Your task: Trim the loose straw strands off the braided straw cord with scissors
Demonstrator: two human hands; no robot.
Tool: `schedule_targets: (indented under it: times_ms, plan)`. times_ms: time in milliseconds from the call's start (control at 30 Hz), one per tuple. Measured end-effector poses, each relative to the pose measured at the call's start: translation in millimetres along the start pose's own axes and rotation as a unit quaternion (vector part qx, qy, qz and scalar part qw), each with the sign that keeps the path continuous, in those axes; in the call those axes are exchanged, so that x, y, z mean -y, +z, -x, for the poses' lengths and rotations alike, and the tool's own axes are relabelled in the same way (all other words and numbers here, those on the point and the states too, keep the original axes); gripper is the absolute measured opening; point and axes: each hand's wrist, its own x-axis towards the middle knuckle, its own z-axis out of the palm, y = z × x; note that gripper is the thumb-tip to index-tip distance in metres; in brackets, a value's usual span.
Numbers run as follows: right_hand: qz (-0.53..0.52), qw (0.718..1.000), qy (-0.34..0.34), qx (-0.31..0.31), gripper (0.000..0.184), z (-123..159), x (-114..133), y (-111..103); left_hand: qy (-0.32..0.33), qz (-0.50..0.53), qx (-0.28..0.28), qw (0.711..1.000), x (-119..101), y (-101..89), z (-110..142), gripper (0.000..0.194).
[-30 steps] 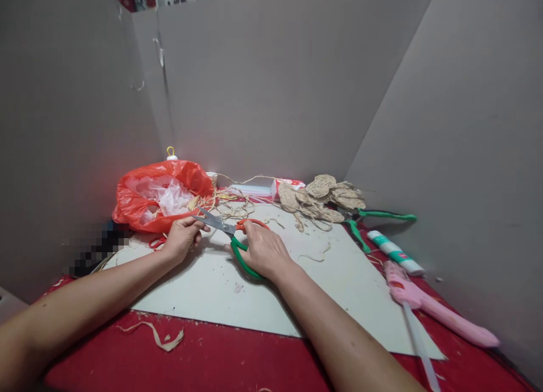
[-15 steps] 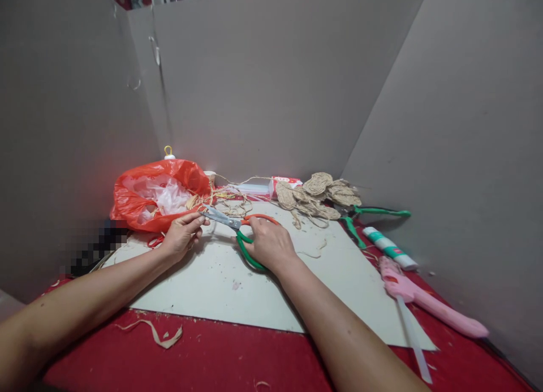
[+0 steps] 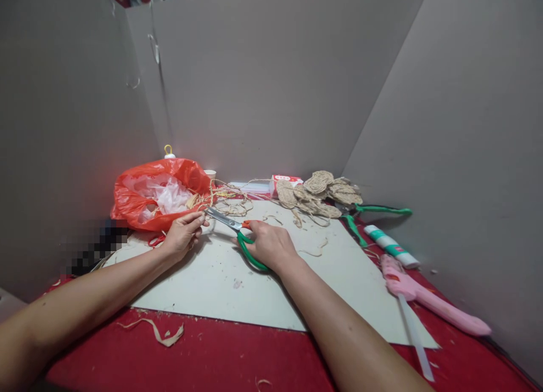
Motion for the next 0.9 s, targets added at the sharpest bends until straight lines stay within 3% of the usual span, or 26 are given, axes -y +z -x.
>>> schedule_targets:
  times_ms: [467, 667, 900]
  plan:
    - [0.077, 0.996, -0.021, -0.040, 0.048, 0.0, 0.4, -0.6, -0.011, 0.000, 0.003, 1.000, 0.7, -1.9, -1.4, 0.032]
    - [0.080, 0.997, 0.002, -0.011, 0.039, 0.9, 5.1, -4.1, -0.016, 0.025, 0.004, 1.000, 4.4, -4.2, -4.8, 0.039]
    - [0.041, 0.998, -0.001, -0.049, 0.040, 0.1, -0.5, 5.5, -0.012, 0.021, 0.002, 1.000, 0.0, -1.2, -2.3, 0.038]
